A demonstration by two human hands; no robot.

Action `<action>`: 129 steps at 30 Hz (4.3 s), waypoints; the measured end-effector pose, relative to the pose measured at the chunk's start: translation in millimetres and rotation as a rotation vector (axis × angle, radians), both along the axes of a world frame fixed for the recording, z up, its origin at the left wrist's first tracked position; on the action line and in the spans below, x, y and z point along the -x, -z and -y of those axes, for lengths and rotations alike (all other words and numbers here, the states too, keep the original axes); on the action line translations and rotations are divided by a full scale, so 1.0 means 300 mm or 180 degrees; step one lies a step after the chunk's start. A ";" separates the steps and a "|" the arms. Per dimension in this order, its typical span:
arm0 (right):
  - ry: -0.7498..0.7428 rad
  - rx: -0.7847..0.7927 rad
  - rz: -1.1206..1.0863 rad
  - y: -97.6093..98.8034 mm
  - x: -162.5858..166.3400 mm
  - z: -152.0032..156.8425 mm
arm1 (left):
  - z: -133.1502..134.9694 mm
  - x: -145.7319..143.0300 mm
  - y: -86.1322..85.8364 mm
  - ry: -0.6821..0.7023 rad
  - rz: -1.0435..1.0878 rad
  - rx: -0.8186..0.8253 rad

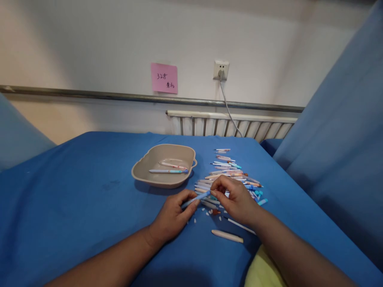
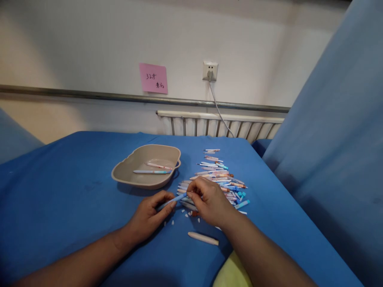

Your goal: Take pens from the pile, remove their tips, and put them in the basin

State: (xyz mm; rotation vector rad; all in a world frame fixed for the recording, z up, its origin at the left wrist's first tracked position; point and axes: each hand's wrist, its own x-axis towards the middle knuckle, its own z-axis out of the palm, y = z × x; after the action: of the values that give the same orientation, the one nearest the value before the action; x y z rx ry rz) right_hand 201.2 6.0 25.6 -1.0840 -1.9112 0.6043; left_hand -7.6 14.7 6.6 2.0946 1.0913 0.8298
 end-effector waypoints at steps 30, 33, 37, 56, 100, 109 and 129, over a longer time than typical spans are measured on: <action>0.0115 0.0513 -0.0348 0.026 0.000 -0.019 | 0.000 0.009 -0.012 0.0115 -0.0090 -0.0172; 0.0136 0.0455 -0.0259 0.027 -0.001 -0.019 | 0.000 0.008 -0.003 0.0049 -0.0175 -0.0251; 0.0099 0.0455 -0.0168 0.027 -0.004 -0.022 | 0.001 0.002 -0.002 0.0083 -0.0243 -0.0194; -0.0040 0.1739 0.0249 -0.024 -0.275 -0.018 | 0.016 -0.007 -0.023 0.0264 -0.0361 -0.0243; -0.0251 0.0340 0.0726 -0.034 -0.144 0.030 | 0.034 -0.008 -0.023 0.0429 -0.0409 -0.0151; -0.0238 0.0283 0.0814 -0.046 -0.156 0.030 | 0.034 -0.010 -0.028 0.0434 -0.0363 -0.0136; 0.0720 0.1246 0.3210 -0.034 -0.243 0.052 | 0.016 -0.007 -0.024 0.0301 -0.0594 -0.0320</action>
State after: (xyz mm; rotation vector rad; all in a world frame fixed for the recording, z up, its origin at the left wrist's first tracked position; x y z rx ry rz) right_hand 274.0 -9.8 35.9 -2.1049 -2.4812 0.3105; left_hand -5.7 10.0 13.7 2.3268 1.0548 0.6667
